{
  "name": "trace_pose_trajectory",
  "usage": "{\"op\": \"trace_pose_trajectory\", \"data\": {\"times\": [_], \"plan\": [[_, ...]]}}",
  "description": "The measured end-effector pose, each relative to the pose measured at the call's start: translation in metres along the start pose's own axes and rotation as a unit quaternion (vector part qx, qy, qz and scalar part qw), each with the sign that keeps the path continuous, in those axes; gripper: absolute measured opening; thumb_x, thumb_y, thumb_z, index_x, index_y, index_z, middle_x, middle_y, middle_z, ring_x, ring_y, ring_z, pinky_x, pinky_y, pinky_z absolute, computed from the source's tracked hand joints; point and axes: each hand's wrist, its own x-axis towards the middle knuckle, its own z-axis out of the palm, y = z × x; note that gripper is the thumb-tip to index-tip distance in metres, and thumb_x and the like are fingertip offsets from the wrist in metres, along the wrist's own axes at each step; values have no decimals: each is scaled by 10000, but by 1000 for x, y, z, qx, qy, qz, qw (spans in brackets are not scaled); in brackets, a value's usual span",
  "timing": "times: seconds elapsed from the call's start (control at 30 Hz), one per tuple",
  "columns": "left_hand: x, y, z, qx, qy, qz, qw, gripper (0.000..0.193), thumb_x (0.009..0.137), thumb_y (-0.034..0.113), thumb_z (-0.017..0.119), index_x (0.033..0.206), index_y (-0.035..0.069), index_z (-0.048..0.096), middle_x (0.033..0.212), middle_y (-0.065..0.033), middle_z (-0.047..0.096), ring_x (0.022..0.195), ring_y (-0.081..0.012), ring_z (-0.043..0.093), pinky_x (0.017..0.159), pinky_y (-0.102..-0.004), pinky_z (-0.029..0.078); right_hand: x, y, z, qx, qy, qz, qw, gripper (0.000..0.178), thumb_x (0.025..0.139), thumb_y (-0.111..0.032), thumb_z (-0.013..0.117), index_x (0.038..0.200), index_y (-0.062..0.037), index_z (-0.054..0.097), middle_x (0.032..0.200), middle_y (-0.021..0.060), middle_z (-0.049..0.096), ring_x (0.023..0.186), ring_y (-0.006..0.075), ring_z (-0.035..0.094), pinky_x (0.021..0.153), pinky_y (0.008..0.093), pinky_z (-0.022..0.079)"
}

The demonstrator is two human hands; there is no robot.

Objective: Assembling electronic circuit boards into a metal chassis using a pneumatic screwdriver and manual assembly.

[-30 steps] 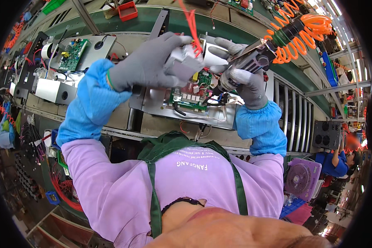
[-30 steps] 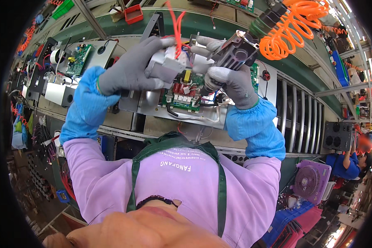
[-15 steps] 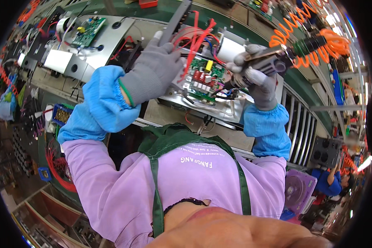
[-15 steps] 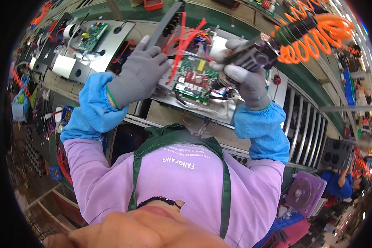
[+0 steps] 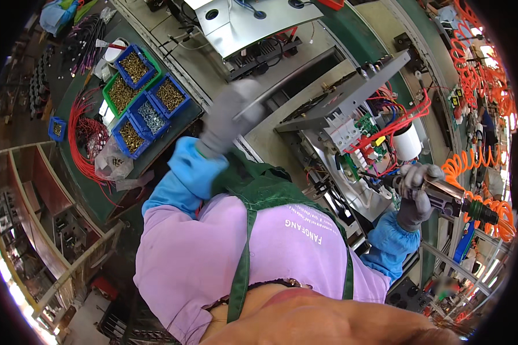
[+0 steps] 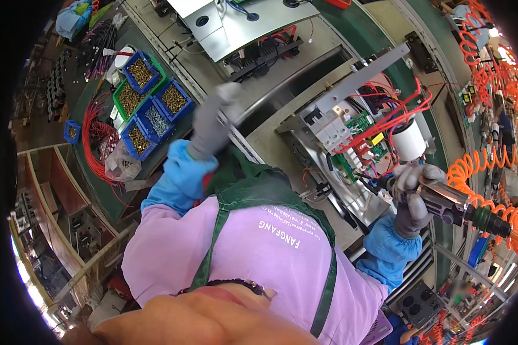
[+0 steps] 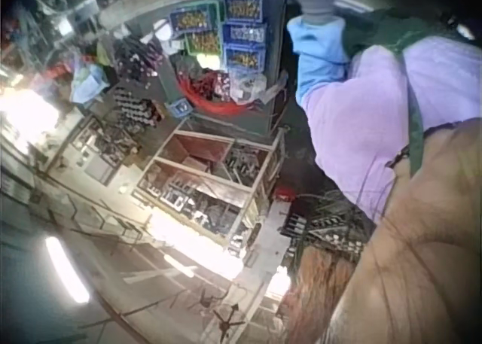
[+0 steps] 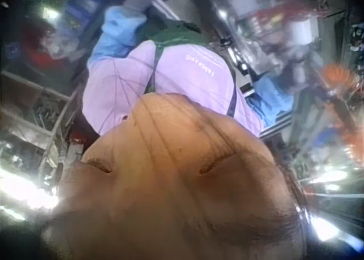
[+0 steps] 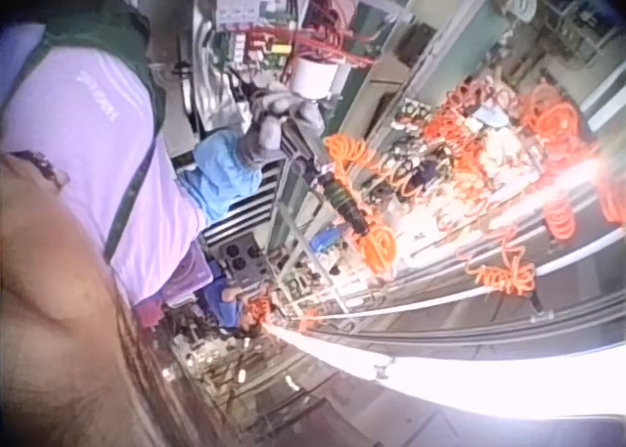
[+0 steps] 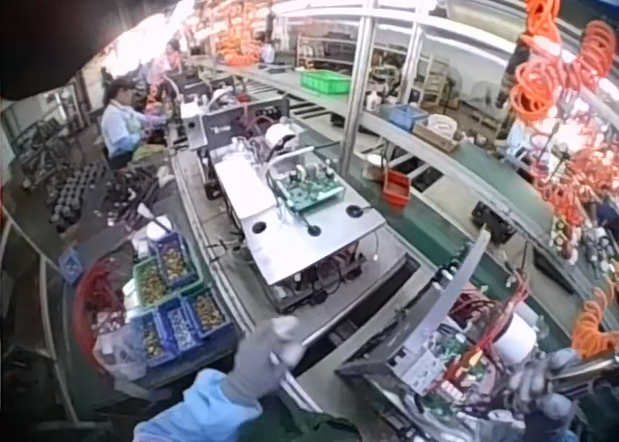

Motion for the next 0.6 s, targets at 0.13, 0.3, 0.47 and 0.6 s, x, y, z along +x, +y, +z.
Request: {"op": "trace_pose_trajectory", "data": {"times": [0.13,0.3,0.47,0.6], "plan": [[-36,-177,-60,326,-36,-347,879,295,842,112,524,1122,62,602,1131,-209,589,1042,-359,586,890,-403,479,7,0,5,10,23,1,1000,540,727,-245,716,1188,-61,504,747,8,455,571,131,435,692,352,415],[-56,-320,-73,440,-144,-547,698,316,940,188,452,1228,118,562,1312,-166,488,1155,-330,540,933,-427,470,13,3,12,3,50,-4,999,520,738,-229,678,1195,-52,503,749,17,462,583,137,442,733,377,438],[-24,-295,-60,439,-264,-503,696,306,902,136,490,1189,53,558,1269,-184,535,1142,-368,543,915,-427,483,11,2,15,-15,72,1,997,522,727,-215,666,1190,-35,508,728,20,452,546,131,438,737,379,448],[-22,-276,-81,471,-324,-431,698,281,876,104,515,1148,60,569,1214,-191,571,1091,-352,577,888,-423,497,10,1,15,-2,82,27,996,522,706,-237,682,1165,-59,507,724,-6,418,570,116,415,720,340,399]]}}
